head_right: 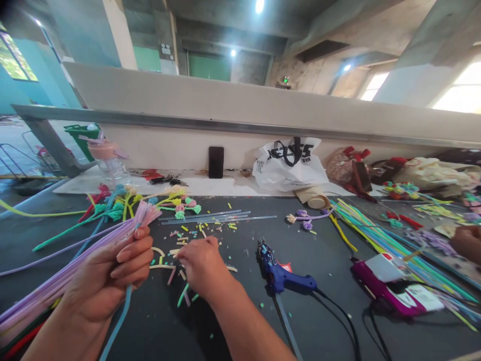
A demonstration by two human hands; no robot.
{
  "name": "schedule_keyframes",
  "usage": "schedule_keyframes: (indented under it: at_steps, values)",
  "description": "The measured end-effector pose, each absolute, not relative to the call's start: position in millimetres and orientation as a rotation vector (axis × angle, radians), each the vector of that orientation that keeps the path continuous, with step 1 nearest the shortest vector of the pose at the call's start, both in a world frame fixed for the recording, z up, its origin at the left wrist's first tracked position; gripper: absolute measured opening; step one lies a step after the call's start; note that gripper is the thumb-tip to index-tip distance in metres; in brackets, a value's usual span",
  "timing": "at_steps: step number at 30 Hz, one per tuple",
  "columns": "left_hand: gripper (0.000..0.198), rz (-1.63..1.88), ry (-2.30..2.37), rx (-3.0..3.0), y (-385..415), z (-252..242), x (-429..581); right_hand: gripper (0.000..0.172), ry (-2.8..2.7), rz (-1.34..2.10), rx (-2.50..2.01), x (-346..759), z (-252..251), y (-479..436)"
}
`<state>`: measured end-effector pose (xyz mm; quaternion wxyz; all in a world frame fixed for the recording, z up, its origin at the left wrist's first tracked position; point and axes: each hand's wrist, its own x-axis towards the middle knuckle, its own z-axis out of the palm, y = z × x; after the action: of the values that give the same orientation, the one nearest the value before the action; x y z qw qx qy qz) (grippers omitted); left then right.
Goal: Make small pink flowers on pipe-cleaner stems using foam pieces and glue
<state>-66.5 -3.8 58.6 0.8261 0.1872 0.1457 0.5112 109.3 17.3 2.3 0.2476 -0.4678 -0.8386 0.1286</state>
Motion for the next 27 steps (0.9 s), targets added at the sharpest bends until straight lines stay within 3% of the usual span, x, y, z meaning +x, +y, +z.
schedule_keyframes:
  at_steps: [3,9,17,24,27]
  values:
    - [0.009,1.079,0.315,0.411,-4.3,58.5,-65.6,0.016,-2.473,0.312,-1.115,96.3,-4.9,14.0]
    - [0.008,1.06,0.335,0.432,-5.8,57.3,-60.2,0.005,-2.568,0.249,-1.219,91.7,-14.5,13.4]
    - [0.012,0.93,0.43,0.482,-4.2,43.7,-41.9,0.012,-2.028,0.519,-1.23,111.8,15.7,12.0]
    - [0.014,0.889,0.514,0.572,-4.7,40.1,-31.0,0.019,-1.956,0.688,-1.146,118.4,14.0,17.8]
    - [0.016,0.911,0.564,0.635,-4.0,39.4,-29.8,0.015,-1.894,0.689,-1.216,119.0,13.6,17.3]
